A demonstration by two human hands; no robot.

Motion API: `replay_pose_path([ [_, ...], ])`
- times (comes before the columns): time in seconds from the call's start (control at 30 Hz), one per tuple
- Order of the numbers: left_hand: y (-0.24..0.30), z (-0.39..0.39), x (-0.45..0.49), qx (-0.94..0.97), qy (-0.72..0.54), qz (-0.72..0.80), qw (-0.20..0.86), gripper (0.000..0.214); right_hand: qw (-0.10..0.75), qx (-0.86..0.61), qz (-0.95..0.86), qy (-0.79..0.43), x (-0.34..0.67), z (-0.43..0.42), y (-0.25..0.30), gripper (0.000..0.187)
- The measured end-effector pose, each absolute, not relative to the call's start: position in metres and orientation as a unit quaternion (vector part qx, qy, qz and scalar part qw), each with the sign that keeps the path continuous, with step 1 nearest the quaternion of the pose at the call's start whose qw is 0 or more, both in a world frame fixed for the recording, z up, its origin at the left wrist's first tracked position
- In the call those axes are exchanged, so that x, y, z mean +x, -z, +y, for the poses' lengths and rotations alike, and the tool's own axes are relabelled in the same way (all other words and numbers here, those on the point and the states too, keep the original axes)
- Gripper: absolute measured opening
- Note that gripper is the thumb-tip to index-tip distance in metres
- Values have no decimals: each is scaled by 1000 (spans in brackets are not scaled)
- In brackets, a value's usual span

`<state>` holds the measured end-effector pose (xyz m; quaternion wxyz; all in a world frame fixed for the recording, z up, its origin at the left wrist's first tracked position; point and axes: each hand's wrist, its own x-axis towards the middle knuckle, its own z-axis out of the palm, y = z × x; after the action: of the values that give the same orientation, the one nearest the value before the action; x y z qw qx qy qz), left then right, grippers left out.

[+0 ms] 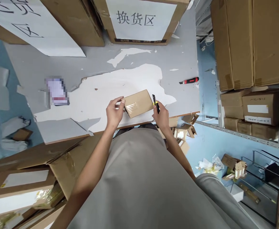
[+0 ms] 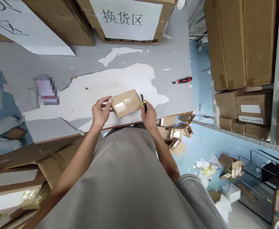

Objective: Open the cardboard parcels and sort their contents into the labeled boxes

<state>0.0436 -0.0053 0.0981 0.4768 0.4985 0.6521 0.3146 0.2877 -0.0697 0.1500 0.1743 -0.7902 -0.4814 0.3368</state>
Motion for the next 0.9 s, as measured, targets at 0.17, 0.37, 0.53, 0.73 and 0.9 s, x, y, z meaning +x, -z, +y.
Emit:
replay_pose_path([
  [0.17,-102,-6,50,533,-291,682,408,61,181,-763,-498,-370,287,-76,-148,52],
  [0.37,-103,-15,58,520,-283,698,403,70,193,-734,-520,-392,296,-76,-153,47],
  [0.53,-103,-15,58,523,-276,703,395,72,159,-723,-552,-384,297,-69,-163,47],
  [0.73,-100,-16,58,532,-280,704,378,70,79,-728,-570,-372,292,-59,-177,47],
  [0.9,-100,-16,59,532,-278,705,378,70,33,-731,-575,-367,289,-52,-189,48],
])
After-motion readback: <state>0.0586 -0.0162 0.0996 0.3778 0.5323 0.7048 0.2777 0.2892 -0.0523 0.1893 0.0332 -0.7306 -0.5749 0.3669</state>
